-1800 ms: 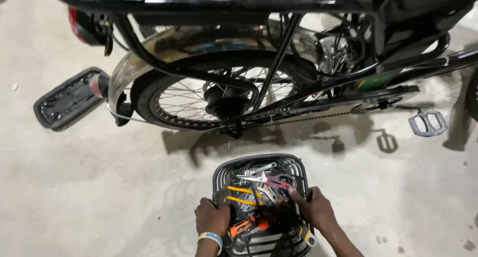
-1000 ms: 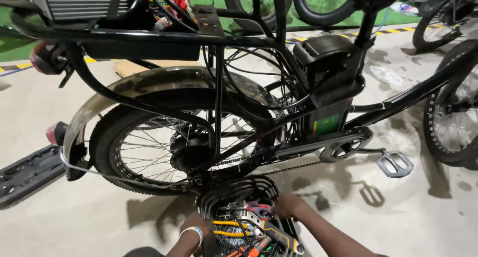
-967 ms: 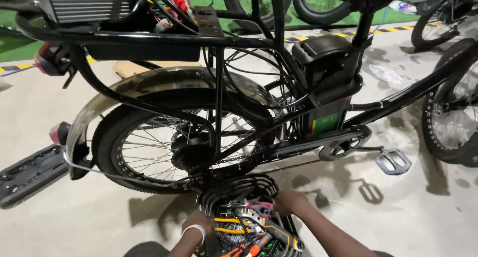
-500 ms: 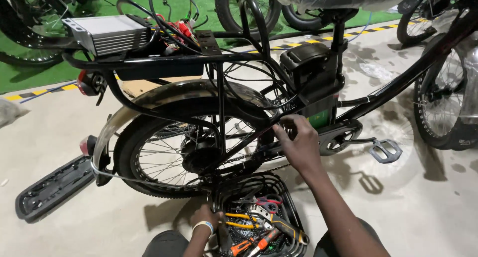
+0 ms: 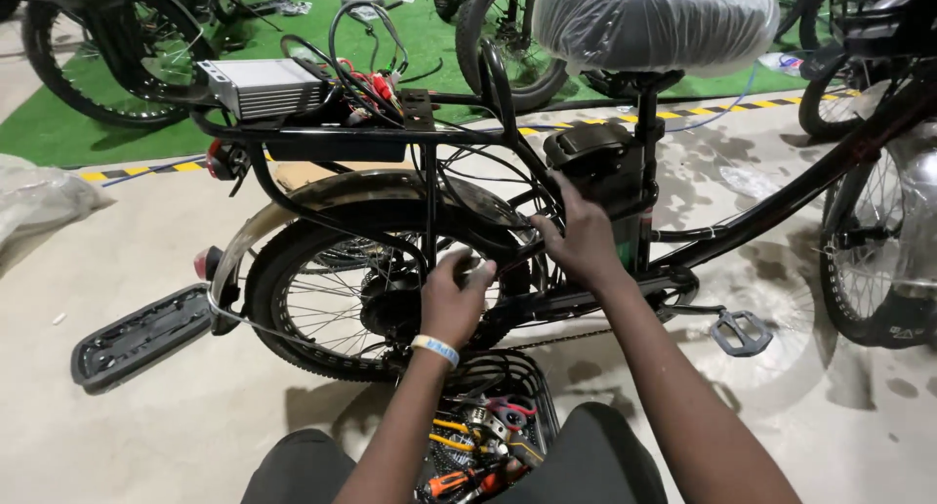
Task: The person assembles an electric bicycle by connecting wires and securing components near the rear wheel and battery. They use zip ties and pliers to organize and fasten the wiring harness.
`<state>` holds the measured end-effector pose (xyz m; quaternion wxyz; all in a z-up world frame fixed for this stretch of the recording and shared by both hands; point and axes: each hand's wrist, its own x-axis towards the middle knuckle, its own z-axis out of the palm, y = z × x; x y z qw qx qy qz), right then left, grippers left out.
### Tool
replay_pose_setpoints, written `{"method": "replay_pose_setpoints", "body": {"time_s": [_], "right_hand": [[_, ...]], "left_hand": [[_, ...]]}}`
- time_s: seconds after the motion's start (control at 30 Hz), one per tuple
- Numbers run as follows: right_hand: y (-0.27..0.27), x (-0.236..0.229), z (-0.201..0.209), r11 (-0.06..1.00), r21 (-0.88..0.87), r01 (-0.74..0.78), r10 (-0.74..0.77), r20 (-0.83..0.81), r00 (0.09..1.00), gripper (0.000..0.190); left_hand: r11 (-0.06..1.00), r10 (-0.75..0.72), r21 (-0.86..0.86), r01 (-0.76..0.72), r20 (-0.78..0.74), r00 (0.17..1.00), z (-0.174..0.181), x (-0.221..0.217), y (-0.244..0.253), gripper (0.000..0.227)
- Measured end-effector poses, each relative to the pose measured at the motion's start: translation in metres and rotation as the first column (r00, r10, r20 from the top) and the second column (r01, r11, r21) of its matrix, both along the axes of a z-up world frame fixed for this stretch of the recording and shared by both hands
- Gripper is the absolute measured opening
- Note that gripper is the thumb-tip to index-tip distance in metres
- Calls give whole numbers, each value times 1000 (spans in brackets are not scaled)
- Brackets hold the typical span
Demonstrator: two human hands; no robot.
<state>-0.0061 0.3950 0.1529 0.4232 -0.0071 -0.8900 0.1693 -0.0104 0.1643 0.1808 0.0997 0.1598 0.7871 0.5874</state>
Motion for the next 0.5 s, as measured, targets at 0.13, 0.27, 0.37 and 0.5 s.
{"method": "replay_pose_setpoints", "body": {"time_s": [0.13,0.27,0.37,0.5], "right_hand": [[5,5,16,999,1,-53,53,30,998,65],[8,6,19,996,-71,-57,67,155,986,85],[6,9,20,999,-32,6,1,208,978,83],[3,12,25,996,66,55,-67,190,980,74]], "left_hand": [[998,58,-30,-56,112,992,7,-10,20,64],[954,24,288,-79,190,982,-41,-55,47,55],[890,21,435,-141,270,963,-49,-58,55,51],[869,67,451,-203,299,952,-29,-55,54,34]]}}
